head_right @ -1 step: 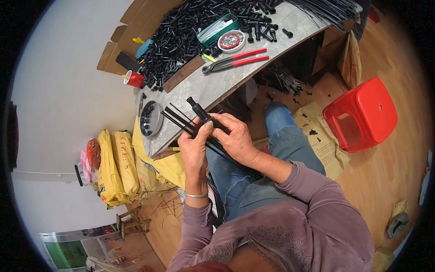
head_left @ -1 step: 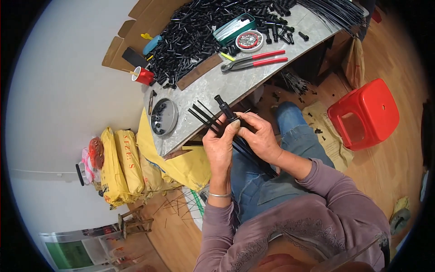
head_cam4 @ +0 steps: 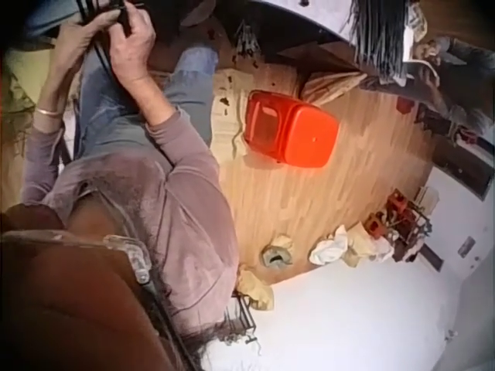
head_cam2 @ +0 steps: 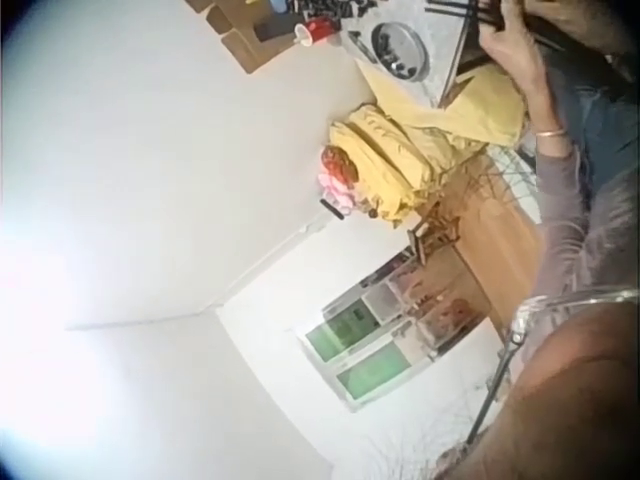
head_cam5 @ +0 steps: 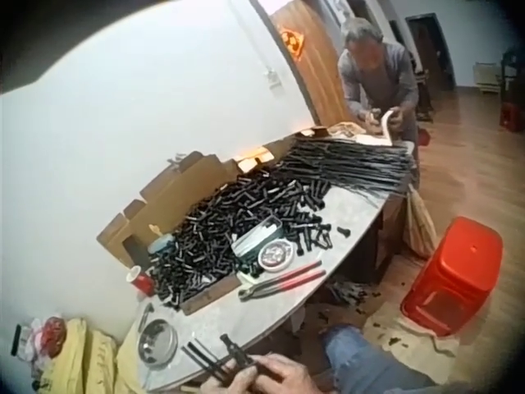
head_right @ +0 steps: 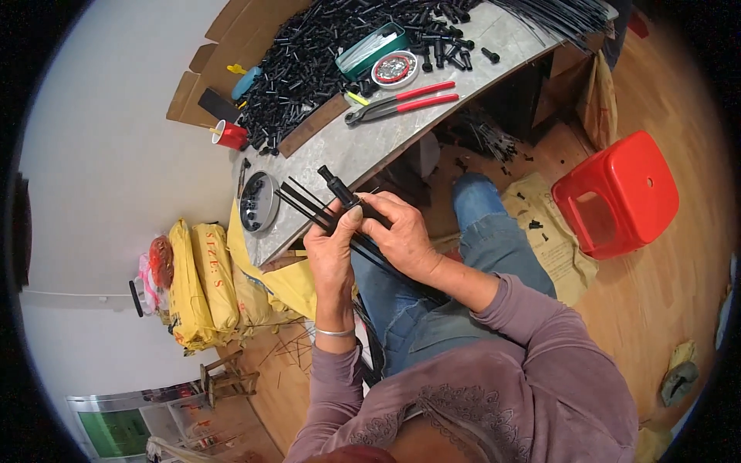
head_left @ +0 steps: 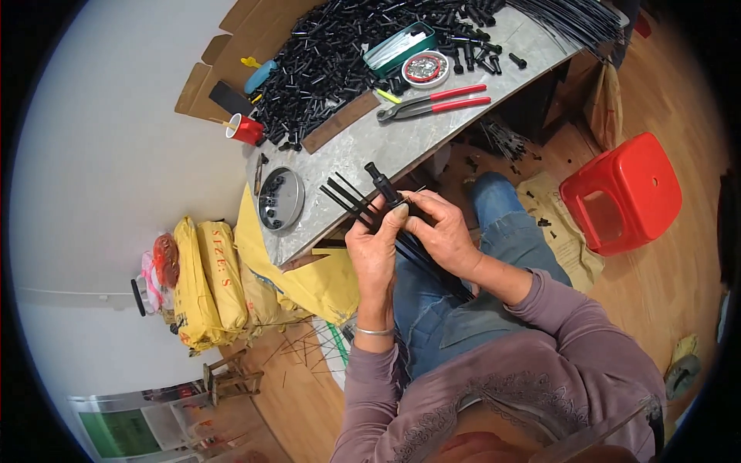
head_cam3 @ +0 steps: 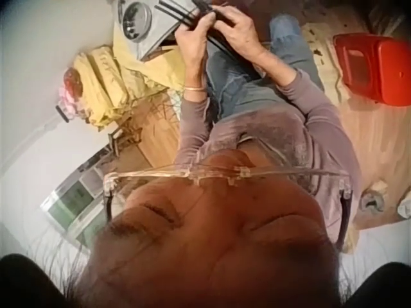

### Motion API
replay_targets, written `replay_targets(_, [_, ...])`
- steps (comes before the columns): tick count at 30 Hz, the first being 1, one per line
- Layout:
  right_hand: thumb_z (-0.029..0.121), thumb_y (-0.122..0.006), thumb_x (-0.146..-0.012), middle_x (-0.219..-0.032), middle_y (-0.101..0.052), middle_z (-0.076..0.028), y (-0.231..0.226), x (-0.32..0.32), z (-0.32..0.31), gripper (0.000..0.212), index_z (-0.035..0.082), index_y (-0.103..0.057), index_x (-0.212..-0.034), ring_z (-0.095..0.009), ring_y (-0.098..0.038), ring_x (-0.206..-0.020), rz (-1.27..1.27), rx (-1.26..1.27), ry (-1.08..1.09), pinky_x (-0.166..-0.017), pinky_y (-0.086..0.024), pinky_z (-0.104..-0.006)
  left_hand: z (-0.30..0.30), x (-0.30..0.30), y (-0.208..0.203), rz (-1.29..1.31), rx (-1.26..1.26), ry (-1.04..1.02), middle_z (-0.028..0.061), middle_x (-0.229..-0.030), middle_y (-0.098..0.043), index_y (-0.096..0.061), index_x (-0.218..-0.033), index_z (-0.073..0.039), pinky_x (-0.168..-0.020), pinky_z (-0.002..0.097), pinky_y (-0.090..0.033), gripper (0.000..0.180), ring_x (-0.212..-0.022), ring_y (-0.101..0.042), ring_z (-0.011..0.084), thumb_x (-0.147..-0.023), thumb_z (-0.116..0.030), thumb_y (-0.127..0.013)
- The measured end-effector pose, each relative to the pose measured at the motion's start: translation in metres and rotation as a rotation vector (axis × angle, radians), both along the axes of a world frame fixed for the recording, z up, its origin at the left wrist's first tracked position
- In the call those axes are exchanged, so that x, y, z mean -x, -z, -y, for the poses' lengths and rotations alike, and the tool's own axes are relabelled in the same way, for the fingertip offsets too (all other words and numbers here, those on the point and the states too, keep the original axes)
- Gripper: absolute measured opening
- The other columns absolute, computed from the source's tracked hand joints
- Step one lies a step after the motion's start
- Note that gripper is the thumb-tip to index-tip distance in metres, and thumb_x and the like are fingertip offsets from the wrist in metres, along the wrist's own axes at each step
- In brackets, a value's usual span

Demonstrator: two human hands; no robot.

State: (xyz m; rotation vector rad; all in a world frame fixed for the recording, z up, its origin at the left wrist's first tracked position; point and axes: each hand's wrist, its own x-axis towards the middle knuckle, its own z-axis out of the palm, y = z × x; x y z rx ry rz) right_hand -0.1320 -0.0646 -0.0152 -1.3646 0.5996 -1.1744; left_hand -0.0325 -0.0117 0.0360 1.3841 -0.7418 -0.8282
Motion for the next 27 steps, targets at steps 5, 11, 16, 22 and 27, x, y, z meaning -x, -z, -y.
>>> replay_targets(5, [0.017, -0.072, -0.079, -0.088, -0.063, -0.012, -0.017, 0.014, 0.004, 0.028, 0.001, -0.064, -0.1, -0.023, -0.06, -0.075, -0.209, 0.047, 0.036, -0.067, -0.049, -0.0334, -0.004, -0.001, 0.007, -0.027, 0.078, -0.041, 0.0051, -0.098, -0.067, -0.065, -0.111, 0.003, -0.079, 0.0244, -0.049, 0.028, -0.086, -0.06, 0.0112, -0.084, -0.002, -0.069])
replay_targets(11, [0.026, -0.078, -0.074, -0.061, -0.057, -0.002, -0.009, 0.027, 0.032, 0.029, 0.001, -0.062, -0.073, -0.011, -0.052, -0.055, -0.221, -0.249, -0.445, -0.051, -0.042, -0.0292, -0.009, 0.004, 0.006, 0.064, 0.118, -0.024, 0.004, -0.093, -0.067, -0.065, -0.109, 0.003, -0.076, 0.0221, -0.048, 0.028, -0.082, -0.059, 0.0088, -0.083, -0.004, -0.071])
replay_targets(16, [0.022, -0.076, -0.078, -0.062, -0.055, 0.003, -0.009, 0.023, 0.04, 0.024, 0.002, -0.063, -0.071, -0.007, -0.05, -0.058, -0.123, -0.537, -0.679, -0.052, -0.041, -0.0247, -0.014, 0.007, 0.008, 0.121, 0.086, -0.117, 0.0032, -0.092, -0.066, -0.065, -0.109, 0.003, -0.076, 0.0225, -0.047, 0.028, -0.082, -0.058, 0.0089, -0.083, -0.006, -0.071])
replay_targets(22, [0.024, -0.076, -0.077, -0.06, -0.055, -0.001, -0.011, 0.012, 0.01, 0.029, -0.001, -0.062, -0.073, -0.006, -0.047, -0.057, -0.144, -0.233, -0.271, -0.05, -0.04, -0.0283, -0.013, 0.007, 0.01, 0.004, 0.153, -0.176, 0.0039, -0.096, -0.065, -0.064, -0.109, 0.003, -0.079, 0.023, -0.046, 0.027, -0.085, -0.058, 0.0096, -0.085, -0.006, -0.069])
replay_targets(27, [0.015, -0.075, -0.079, -0.062, -0.05, 0.004, -0.02, 0.016, 0.001, 0.024, -0.001, -0.058, -0.073, -0.004, -0.043, -0.061, -0.205, -0.109, -0.167, -0.052, -0.038, -0.024, -0.016, 0.008, 0.01, -0.016, 0.154, -0.189, 0.0037, -0.096, -0.065, -0.064, -0.109, 0.003, -0.079, 0.0232, -0.046, 0.026, -0.085, -0.058, 0.0096, -0.085, -0.006, -0.069])
